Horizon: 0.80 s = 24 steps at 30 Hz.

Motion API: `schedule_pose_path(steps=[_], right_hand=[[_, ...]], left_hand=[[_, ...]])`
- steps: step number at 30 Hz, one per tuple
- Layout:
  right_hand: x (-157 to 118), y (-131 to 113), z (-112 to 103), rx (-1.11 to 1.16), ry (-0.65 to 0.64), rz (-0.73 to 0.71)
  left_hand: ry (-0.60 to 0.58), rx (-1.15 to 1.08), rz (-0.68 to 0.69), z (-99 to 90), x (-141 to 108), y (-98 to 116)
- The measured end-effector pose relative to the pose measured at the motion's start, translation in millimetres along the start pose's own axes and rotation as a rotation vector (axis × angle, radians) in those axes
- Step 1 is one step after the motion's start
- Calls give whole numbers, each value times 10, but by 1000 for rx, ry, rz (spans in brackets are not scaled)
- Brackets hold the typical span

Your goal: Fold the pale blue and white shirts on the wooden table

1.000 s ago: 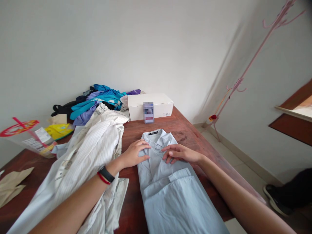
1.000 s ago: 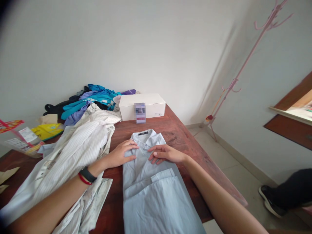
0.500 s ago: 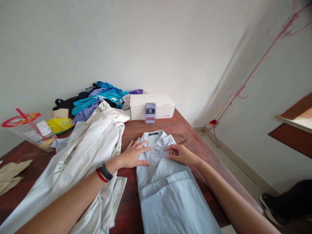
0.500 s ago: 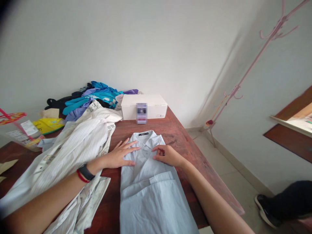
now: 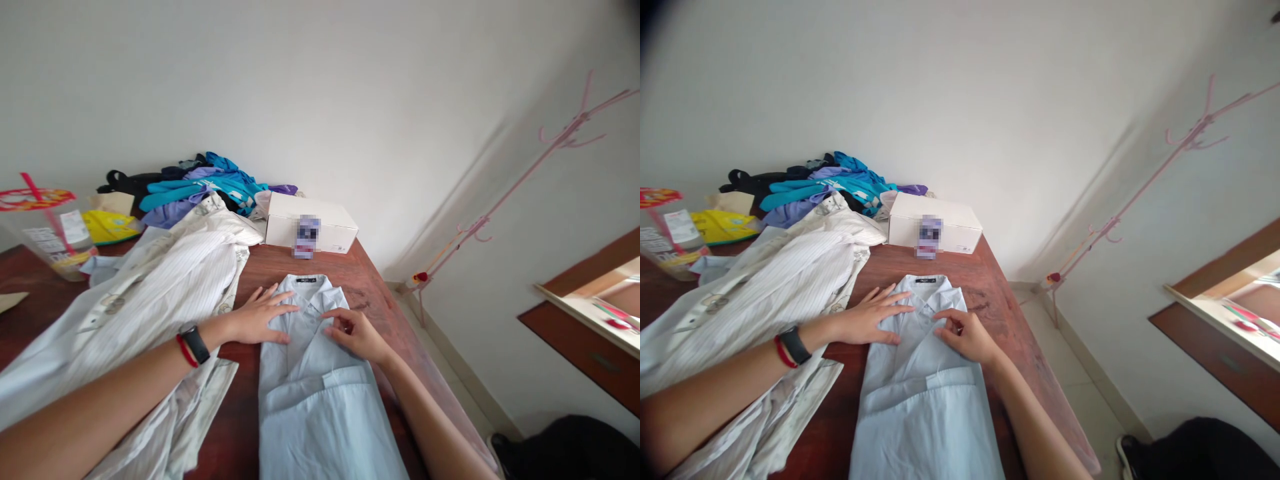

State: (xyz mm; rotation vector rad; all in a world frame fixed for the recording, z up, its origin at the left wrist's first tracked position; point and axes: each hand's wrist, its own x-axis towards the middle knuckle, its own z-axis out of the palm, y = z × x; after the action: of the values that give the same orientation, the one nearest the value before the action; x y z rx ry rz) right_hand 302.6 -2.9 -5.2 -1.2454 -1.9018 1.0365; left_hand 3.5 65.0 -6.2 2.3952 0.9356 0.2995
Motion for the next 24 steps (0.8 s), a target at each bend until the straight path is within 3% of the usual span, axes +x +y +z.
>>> schedule_pose_path(steps=[9,16,20,24], right_hand=[[-59,-207,108,2,-379,50],[-57,-150,132,-37,-338,58],[-76,-172,134,-4,-307,58],[-84,-185,60,83,-148,16]], left_hand=[[99,-96,35,15,-12,-16],[-116,112,-57,-72,-16,104],[-127,135,-80,-92,-16,142],[-89,144,-105,-54,2,93]])
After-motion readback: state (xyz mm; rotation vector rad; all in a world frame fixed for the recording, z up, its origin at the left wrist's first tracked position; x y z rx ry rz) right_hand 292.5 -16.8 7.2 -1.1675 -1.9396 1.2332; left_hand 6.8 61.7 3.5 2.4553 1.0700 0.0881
